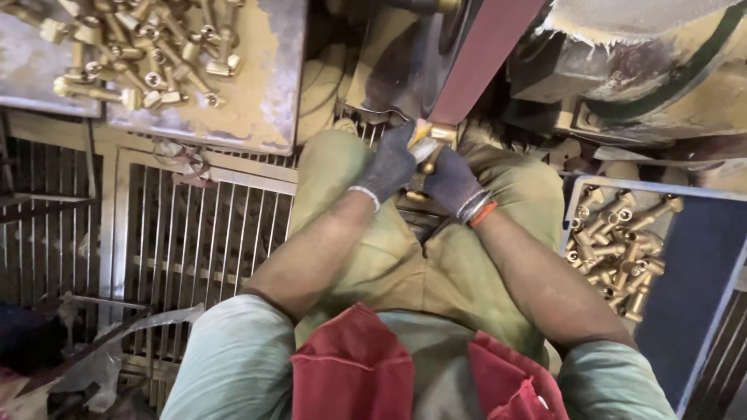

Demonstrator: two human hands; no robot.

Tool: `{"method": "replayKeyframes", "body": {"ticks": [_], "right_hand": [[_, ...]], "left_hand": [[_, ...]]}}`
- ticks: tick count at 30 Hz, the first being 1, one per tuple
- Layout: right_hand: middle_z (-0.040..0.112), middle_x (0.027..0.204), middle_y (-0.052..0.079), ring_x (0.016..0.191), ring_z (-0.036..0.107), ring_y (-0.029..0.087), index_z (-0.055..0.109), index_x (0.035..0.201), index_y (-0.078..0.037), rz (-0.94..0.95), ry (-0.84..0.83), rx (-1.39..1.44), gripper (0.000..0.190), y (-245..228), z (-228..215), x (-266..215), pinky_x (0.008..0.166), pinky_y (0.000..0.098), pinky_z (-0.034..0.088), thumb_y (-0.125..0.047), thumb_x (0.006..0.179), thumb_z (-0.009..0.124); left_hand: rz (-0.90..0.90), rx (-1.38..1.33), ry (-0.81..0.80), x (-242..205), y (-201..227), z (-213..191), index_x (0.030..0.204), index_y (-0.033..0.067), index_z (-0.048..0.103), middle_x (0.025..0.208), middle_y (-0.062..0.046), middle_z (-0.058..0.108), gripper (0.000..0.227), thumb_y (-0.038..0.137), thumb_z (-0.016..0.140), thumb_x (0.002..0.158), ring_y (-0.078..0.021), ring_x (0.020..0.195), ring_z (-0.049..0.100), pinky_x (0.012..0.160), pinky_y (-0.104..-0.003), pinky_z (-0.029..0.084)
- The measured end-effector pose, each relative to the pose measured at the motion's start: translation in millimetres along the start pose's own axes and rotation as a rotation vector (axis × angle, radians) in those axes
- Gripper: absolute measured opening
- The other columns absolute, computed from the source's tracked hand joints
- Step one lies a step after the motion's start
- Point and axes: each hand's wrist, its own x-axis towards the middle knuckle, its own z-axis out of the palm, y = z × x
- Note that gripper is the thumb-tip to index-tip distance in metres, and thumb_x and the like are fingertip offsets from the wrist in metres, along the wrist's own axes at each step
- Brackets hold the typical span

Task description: The person sits on the floor and repeatedly presses small brass-colored metal parts against a moving belt sander to smooth their surfaces. Finished pieces are placed into a nearby blue bin.

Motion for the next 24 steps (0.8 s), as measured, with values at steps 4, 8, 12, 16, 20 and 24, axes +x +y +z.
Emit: {"method": "replayKeyframes", "body": {"ticks": [4,8,12,16,20,24], "right_hand": [[0.075,0.105,0.007,0.097,0.072,0.024,0.068,0.109,-0.004,0.006,-0.143,0.193,0.034,-4,0,-5,0.088,0.0366,0.055,-0.012,0.080,0.082],[0.068,0.103,0.001,0.097,0.064,0.014,0.064,0.116,-0.005,0.281,-0.162,0.919,0.031,-2,-2,2,0.088,0.0332,0.054,-0.002,0.086,0.074],[0.071,0.099,0.004,0.093,0.067,0.015,0.068,0.113,-0.002,0.559,-0.118,1.300,0.024,5,-5,8,0.083,0.0349,0.054,-0.004,0.089,0.070],[0.071,0.098,0.005,0.090,0.066,0.016,0.070,0.113,-0.004,0.409,-0.134,1.066,0.026,3,-3,-3,0.083,0.0346,0.054,-0.001,0.088,0.070],[0.071,0.106,0.005,0.102,0.066,0.016,0.065,0.115,-0.003,-0.019,-0.036,0.317,0.036,-9,-4,-11,0.090,0.0341,0.054,0.004,0.080,0.073],[0.074,0.099,0.011,0.092,0.064,0.024,0.070,0.112,-0.003,0.033,-0.111,-0.060,0.033,-19,-23,-4,0.085,0.0363,0.054,-0.004,0.079,0.079]], "left_hand": [[-0.149,0.119,-0.083,5,-21,-5,0.115,-0.0013,0.069,0.101,-0.010,0.075,0.026,0.010,0.071,0.092,-0.0168,0.089,0.068,0.077,-0.031,0.056],[-0.422,-0.023,-0.084,19,-44,-7,0.110,-0.0036,0.073,0.092,-0.010,0.070,0.024,0.016,0.072,0.096,-0.0170,0.078,0.062,0.068,-0.035,0.049],[-0.494,-0.879,-0.039,23,-47,-4,0.107,-0.0014,0.071,0.092,-0.008,0.071,0.019,0.013,0.072,0.094,-0.0190,0.080,0.068,0.071,-0.036,0.055],[-0.415,-0.262,-0.039,11,-20,-8,0.111,-0.0006,0.072,0.093,-0.009,0.074,0.025,0.019,0.071,0.095,-0.0191,0.079,0.068,0.071,-0.036,0.055],[0.122,0.173,0.035,-9,13,-8,0.120,-0.0010,0.068,0.104,-0.013,0.074,0.030,0.017,0.073,0.096,-0.0229,0.094,0.070,0.083,-0.036,0.056],[0.401,0.260,0.097,-22,31,-7,0.123,-0.0016,0.065,0.107,-0.016,0.069,0.029,0.010,0.070,0.097,-0.0257,0.098,0.068,0.085,-0.037,0.056]]}}
